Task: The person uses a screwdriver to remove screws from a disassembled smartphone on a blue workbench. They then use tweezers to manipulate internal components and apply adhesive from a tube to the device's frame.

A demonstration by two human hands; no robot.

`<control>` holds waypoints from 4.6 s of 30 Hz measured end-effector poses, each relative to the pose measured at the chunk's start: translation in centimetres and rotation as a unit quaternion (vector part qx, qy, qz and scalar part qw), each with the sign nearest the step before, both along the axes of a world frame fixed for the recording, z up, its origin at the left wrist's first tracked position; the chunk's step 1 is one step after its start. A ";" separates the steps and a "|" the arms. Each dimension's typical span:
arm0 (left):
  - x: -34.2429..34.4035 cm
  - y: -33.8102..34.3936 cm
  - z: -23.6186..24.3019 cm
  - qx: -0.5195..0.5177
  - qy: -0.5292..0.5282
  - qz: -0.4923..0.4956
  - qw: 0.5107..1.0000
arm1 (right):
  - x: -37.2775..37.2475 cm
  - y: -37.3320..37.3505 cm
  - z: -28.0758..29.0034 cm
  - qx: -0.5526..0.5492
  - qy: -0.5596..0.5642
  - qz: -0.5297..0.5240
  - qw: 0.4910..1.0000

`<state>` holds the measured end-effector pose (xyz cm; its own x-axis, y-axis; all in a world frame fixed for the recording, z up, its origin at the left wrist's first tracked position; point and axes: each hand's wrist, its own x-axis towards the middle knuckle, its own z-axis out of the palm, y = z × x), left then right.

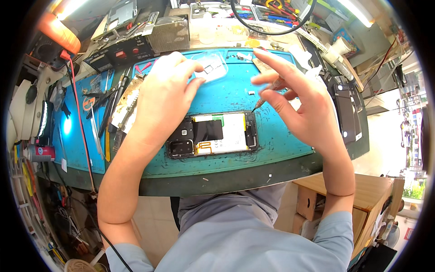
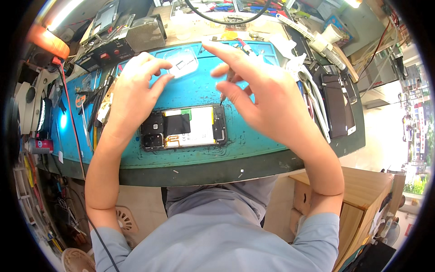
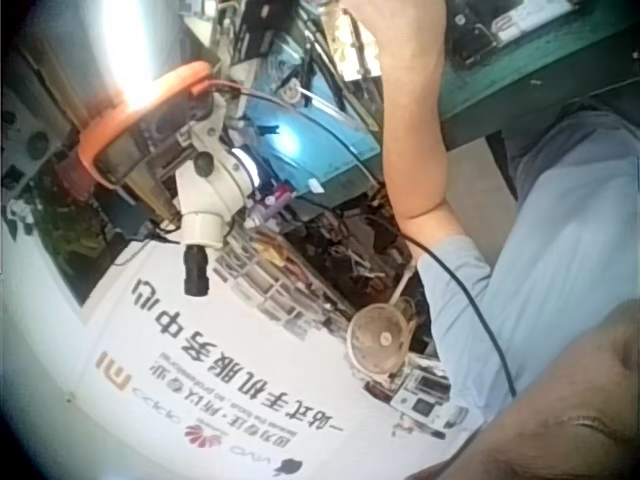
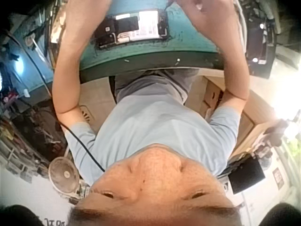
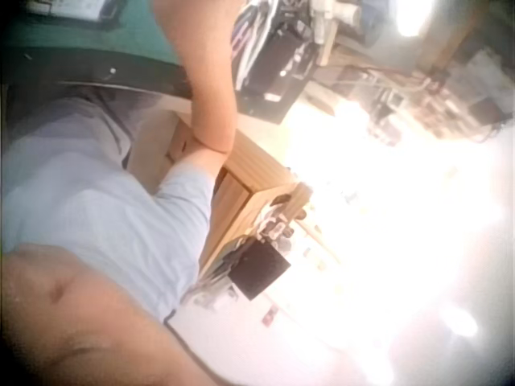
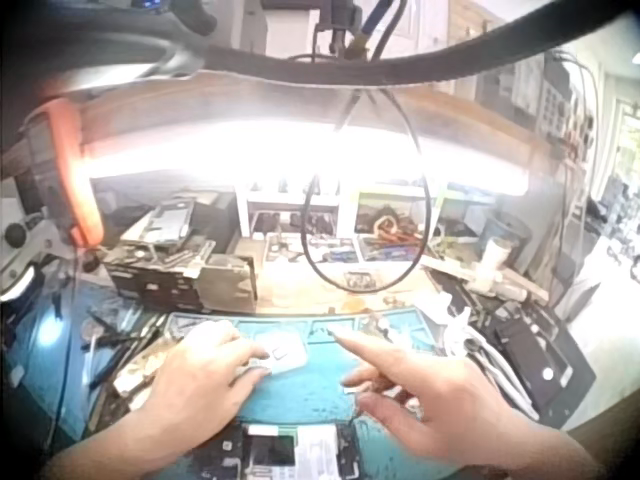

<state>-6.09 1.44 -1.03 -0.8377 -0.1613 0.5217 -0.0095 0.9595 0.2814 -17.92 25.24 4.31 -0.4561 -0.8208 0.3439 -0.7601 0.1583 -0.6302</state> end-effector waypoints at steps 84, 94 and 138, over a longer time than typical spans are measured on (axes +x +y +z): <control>1.5 5.9 0.1 0.224 -0.128 -0.254 0.932 | -1.0 1.5 -0.7 -0.079 0.116 0.152 0.978; 1.5 6.0 -0.2 0.203 -0.112 -0.239 0.943 | -1.0 1.4 -1.2 -0.074 0.070 0.180 0.978; 0.4 3.2 1.6 0.234 -0.035 -0.114 0.965 | 1.1 1.6 -0.1 0.016 0.034 0.033 0.999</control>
<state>-5.71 4.64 0.52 -0.9102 -0.1718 0.3768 0.1522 0.7073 0.6903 -16.82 26.81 4.25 -0.3768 -0.8592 0.3461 -0.8104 0.1249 -0.5724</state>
